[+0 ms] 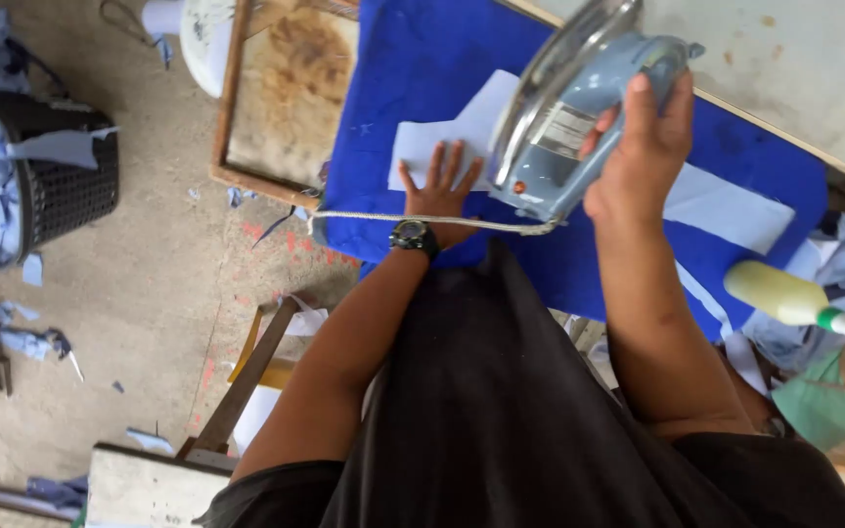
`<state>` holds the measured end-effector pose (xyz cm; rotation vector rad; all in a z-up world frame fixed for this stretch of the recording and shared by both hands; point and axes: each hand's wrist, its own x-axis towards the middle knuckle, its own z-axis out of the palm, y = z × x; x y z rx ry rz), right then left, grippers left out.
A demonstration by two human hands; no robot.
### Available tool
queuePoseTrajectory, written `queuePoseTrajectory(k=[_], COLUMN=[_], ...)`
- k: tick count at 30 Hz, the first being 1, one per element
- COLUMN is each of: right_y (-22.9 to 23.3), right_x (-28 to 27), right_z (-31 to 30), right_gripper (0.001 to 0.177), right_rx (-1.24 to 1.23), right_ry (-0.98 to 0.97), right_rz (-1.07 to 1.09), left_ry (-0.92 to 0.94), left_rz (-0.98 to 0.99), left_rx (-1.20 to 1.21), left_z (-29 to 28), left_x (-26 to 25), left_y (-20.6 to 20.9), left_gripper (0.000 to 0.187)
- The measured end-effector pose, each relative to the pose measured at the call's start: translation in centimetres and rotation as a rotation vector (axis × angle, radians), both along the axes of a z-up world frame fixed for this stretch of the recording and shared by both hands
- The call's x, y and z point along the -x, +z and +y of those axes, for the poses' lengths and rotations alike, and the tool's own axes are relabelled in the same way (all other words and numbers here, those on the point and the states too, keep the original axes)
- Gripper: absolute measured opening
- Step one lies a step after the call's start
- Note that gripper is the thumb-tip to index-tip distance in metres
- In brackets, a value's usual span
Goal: The person irons a white fabric piece on a blue-covered table using a steam iron. They smooth the fabric with their hands, move the iron back and forth, and flip the fabric to iron the other side.
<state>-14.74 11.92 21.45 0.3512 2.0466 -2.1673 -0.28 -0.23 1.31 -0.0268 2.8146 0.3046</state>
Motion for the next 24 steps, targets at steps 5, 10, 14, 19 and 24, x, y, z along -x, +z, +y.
queuePoseTrajectory(k=[5, 10, 14, 19, 24], right_y=[-4.6, -12.7, -11.2, -12.0, -12.3], right_x=[1.3, -1.8, -3.3, -2.0, -1.5], right_z=[6.9, 7.6, 4.5, 5.5, 8.7], right_gripper=[0.026, 0.060, 0.067, 0.064, 0.064], right_rx=[-0.272, -0.613, -0.636, -0.718, -0.746], right_ry=[-0.075, 0.068, 0.203, 0.269, 0.224], right_rz=[-0.022, 0.192, -0.018, -0.112, -0.135], left_ry=[0.049, 0.055, 0.071, 0.080, 0.096], left_rz=[-0.248, -0.341, -0.384, -0.372, -0.345], left_rx=[-0.090, -0.011, 0.007, 0.015, 0.028], left_z=[-0.5, 0.3, 0.6, 0.8, 1.1], left_x=[0.9, 1.2, 1.7, 1.6, 1.0], left_y=[4.3, 4.0, 5.7, 4.4, 3.4], left_gripper=[0.095, 0.092, 0.089, 0.089, 0.087])
